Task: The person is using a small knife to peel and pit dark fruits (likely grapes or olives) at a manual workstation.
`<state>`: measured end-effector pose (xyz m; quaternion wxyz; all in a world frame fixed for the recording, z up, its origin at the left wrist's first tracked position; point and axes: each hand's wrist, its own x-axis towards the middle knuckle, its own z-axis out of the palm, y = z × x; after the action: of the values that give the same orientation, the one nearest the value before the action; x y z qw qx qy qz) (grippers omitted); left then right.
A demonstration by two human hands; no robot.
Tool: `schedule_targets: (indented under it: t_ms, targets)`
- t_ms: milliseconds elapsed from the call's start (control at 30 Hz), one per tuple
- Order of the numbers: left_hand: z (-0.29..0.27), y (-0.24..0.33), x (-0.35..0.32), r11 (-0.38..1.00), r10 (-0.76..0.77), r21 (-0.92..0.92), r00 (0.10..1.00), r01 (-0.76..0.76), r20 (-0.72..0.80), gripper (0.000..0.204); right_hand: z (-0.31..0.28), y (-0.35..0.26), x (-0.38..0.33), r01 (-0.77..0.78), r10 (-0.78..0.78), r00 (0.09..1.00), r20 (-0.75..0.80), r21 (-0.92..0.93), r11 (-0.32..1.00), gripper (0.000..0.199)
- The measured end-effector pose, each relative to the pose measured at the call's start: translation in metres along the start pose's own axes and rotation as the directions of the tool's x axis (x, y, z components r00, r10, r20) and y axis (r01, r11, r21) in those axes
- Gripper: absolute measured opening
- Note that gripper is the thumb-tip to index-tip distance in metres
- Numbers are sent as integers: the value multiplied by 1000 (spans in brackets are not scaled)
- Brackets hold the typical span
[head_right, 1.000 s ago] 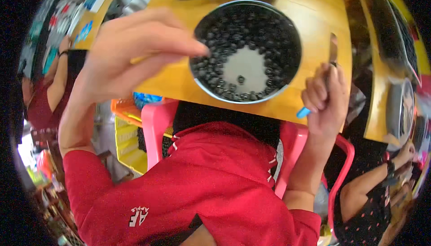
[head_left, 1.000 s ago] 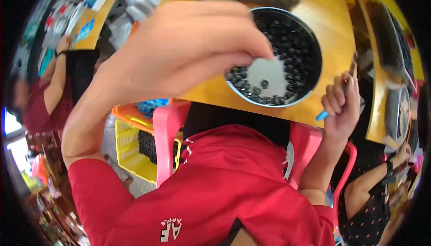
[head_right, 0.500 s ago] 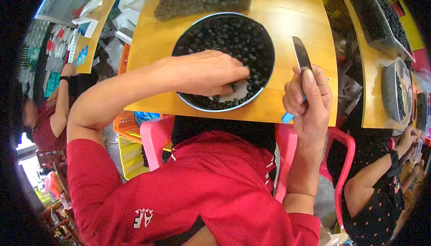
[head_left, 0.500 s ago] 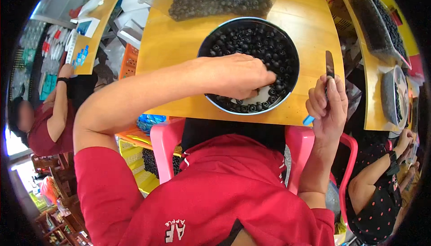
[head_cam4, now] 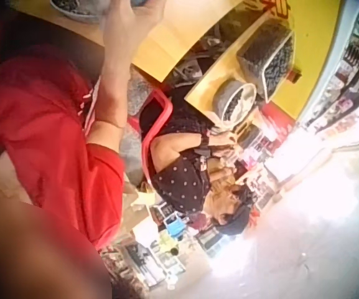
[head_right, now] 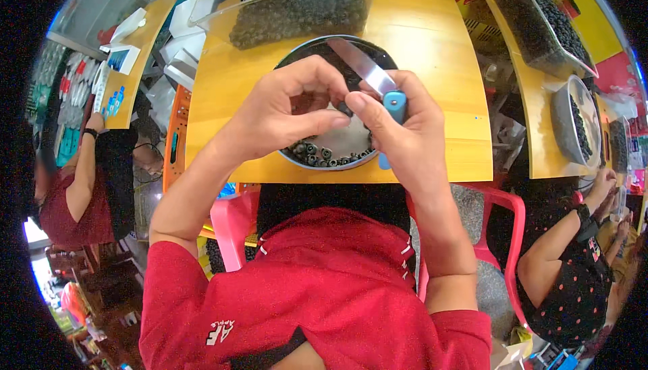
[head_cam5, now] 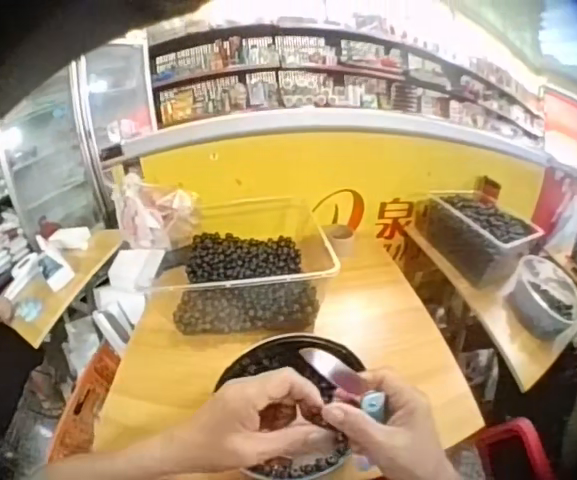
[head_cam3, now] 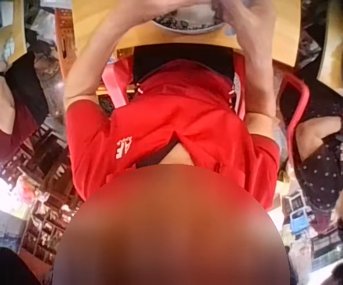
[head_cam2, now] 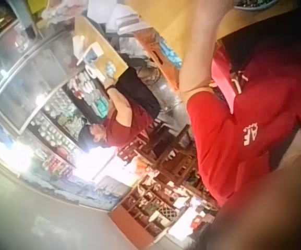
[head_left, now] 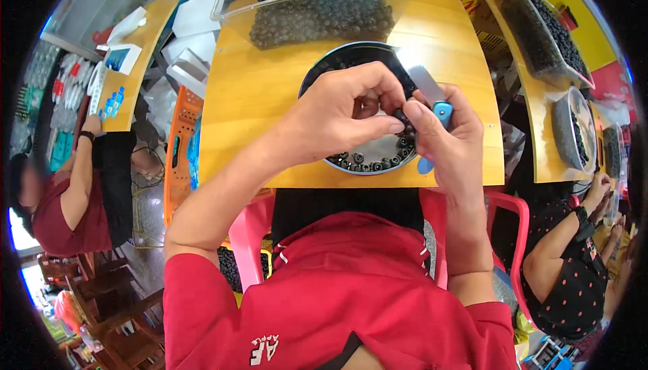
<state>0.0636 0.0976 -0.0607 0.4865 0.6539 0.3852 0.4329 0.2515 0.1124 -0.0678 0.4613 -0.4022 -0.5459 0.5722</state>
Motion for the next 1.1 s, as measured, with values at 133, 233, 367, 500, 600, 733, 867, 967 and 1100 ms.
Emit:
schedule_targets:
  t_ms: [133, 233, 367, 500, 600, 733, 867, 967, 1100]
  targets:
    - [-1, 5, -11, 994, -47, 89, 995, 55, -91, 17, 9, 0, 1, -139, 132, 990, 47, 209, 968, 23]
    - [3, 3, -13, 982, 30, 190, 990, -4, -136, 14, 13, 0, 1, -81, 78, 997, 27, 157, 984, 22]
    - [10, -3, -11, 999, 43, 39, 977, -35, -207, 12, 17, -3, 1, -57, 53, 998, 27, 183, 981, 22]
    - [18, -11, -12, 977, 147, -108, 948, -183, -282, 16, 14, -5, 1, -70, 55, 997, 53, 340, 938, 22]
    - [22, -3, -17, 960, 60, -241, 948, -140, -311, 18, 12, -2, 1, -63, 30, 996, 85, 413, 908, 21]
    - [32, -5, -20, 965, 13, -242, 940, -101, -340, 23, 16, -3, -1, -10, -2, 999, 32, 367, 930, 21]
    - [34, -14, -15, 973, 221, 20, 899, -231, -379, 26, 14, 0, 1, 49, -59, 998, 21, 329, 943, 22]
    - [33, -17, -13, 957, 291, 102, 883, -273, -368, 27, 10, 0, 3, 18, -38, 998, 46, 373, 928, 24]
    - [33, -15, -16, 965, 155, -135, 906, -223, -393, 26, 10, -5, 3, -10, -19, 996, 90, 307, 952, 24]
